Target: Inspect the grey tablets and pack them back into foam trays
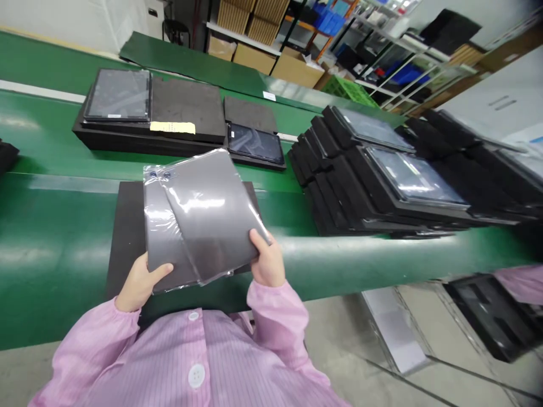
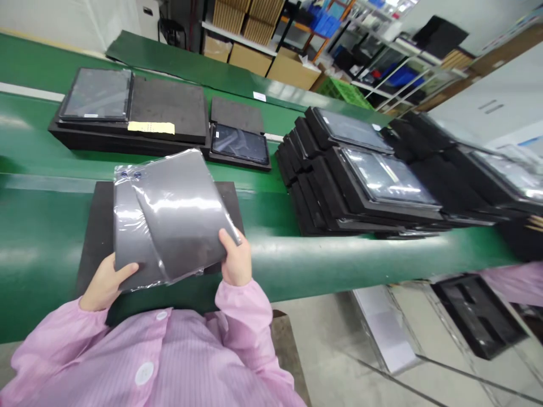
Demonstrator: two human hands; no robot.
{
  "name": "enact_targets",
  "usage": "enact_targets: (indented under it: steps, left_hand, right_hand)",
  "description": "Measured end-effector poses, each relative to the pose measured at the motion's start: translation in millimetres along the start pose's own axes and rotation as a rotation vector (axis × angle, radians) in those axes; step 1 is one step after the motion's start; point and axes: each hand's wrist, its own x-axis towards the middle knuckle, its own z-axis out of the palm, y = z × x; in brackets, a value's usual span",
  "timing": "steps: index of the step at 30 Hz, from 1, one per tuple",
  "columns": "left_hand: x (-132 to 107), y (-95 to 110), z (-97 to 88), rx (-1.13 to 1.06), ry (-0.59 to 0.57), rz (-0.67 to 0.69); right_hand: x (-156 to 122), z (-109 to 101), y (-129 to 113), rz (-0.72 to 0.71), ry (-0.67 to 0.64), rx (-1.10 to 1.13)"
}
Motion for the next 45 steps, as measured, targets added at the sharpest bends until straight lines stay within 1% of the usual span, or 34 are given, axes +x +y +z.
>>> enact_targets:
  steps: [2, 3, 4, 6, 7, 8, 9, 10, 11, 13, 15, 17, 19, 21, 23, 24, 25, 27, 28, 31, 33, 35, 37, 39, 41, 45]
  left_hand:
    - [-7, 0, -5.3, -0.022, 0.074, -0.025]
    - [-11, 1, -8.7, -0.048, 0.125, -0.047]
    - [-14, 2, -12.4, -0.091, 0.177, -0.075]
    - [-20, 4, -20.4, -0.215, 0.265, -0.134]
    - [-22, 5, -24.1, -0.282, 0.303, -0.156]
    - [-23, 6, -27.4, -0.344, 0.339, -0.167]
    - [-23, 7, -30.1, -0.398, 0.374, -0.169]
    - [-22, 7, -32.2, -0.444, 0.400, -0.164]
    - [-21, 6, -33.7, -0.484, 0.415, -0.153]
    - [-18, 3, -35.5, -0.548, 0.413, -0.114]
    - [-15, -1, -36.4, -0.582, 0.395, -0.083]
    - [-14, -7, -36.9, -0.583, 0.409, -0.085]
    - [-15, -11, -36.5, -0.569, 0.417, -0.110]
    - [-15, -13, -35.1, -0.563, 0.381, -0.127]
    - [-14, -14, -32.7, -0.562, 0.292, -0.147]
    - [-13, -14, -31.3, -0.563, 0.245, -0.164]
    - [-12, -14, -29.9, -0.569, 0.201, -0.184]
    - [-11, -14, -26.9, -0.595, 0.120, -0.222]
    - [-10, -13, -25.3, -0.618, 0.101, -0.235]
    - [-10, -12, -20.4, -0.687, 0.102, -0.253]
    - [-11, -11, -17.6, -0.725, 0.114, -0.241]
    - [-11, -12, -15.5, -0.744, 0.097, -0.211]
    - [-10, -13, -14.0, -0.744, 0.059, -0.176]
    - [-9, -13, -13.2, -0.730, 0.009, -0.140]
    - [-8, -12, -12.8, -0.716, -0.036, -0.110]
    - [-8, -14, -12.5, -0.727, -0.073, -0.096]
  right_hand:
    - [8, -11, -14, -0.040, 0.122, 0.138]
    - [9, -16, -21, -0.099, 0.192, 0.165]
    - [8, -21, -27, -0.186, 0.271, 0.146]
    - [2, -27, -34, -0.390, 0.444, -0.007]
    - [-3, -28, -34, -0.489, 0.513, -0.130]
    - [-9, -28, -31, -0.582, 0.549, -0.268]
    - [-15, -25, -25, -0.670, 0.547, -0.406]
    - [-20, -22, -17, -0.757, 0.506, -0.528]
    - [-25, -18, -7, -0.850, 0.436, -0.624]
    - [-31, -8, 17, -1.011, 0.244, -0.747]
    - [-34, -1, 41, -1.075, 0.049, -0.818]
    - [-35, 2, 58, -1.057, -0.115, -0.871]
    - [-35, 1, 63, -1.001, -0.240, -0.914]
    - [-35, -4, 56, -0.908, -0.335, -0.955]
    - [-35, -8, 42, -0.765, -0.431, -0.980]
    - [-34, -8, 34, -0.692, -0.465, -0.975]
    - [-33, -6, 26, -0.631, -0.472, -0.953]
    - [-29, 2, 14, -0.552, -0.423, -0.839]
    - [-26, 9, 10, -0.529, -0.383, -0.751]
    - [-18, 37, 2, -0.532, -0.315, -0.509]
    - [-13, 55, -2, -0.613, -0.277, -0.465]
    - [-10, 68, -7, -0.727, -0.204, -0.478]
    - [-8, 76, -11, -0.819, -0.141, -0.488]
    - [-7, 79, -13, -0.847, -0.134, -0.503]
    - [-7, 81, -11, -0.795, -0.136, -0.523]
    - [-7, 84, -2, -0.554, -0.095, -0.503]
